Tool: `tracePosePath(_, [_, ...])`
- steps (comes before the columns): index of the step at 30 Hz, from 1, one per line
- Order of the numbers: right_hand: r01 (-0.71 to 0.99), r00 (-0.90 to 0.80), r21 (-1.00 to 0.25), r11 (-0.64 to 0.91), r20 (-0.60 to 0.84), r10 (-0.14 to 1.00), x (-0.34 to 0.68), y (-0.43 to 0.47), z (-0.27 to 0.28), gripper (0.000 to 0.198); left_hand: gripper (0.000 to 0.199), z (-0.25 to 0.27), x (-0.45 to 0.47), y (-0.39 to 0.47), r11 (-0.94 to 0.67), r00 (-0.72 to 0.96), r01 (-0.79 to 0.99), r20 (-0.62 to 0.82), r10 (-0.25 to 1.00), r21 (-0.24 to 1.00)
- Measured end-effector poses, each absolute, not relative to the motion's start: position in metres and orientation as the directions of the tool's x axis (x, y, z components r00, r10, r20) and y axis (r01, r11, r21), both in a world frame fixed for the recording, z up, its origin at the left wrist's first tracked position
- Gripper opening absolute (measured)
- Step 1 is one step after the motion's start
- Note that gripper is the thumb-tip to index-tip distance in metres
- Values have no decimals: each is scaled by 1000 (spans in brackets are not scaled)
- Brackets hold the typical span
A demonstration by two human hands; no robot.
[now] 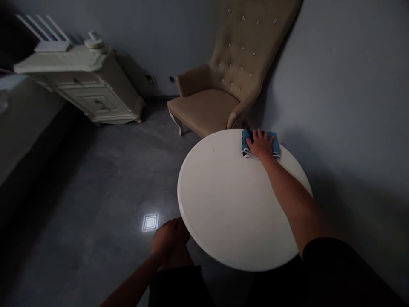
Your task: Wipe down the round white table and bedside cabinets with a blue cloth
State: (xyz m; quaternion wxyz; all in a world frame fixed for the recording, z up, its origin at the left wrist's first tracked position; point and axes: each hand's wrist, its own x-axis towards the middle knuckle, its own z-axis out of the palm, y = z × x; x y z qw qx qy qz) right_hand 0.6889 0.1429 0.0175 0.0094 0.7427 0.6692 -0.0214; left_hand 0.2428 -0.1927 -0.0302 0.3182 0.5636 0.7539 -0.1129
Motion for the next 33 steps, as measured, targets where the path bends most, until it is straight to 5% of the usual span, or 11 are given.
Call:
tracePosePath(12, [995,95,-25,-98,-86,992,701,163,13,85,54,-36,240,-187,343,-182,925,-600,779,165])
tracePosePath(29, [997,-71,-31,68,-116,991,647,-294,16,83,51,-49,244,-221,217,-62,939,-487,871,269])
tracePosePath(33, [996,-86,-41,82,-131,988,639,-334,9,84,53,-45,245,-222,235,-65,927,-492,868,293])
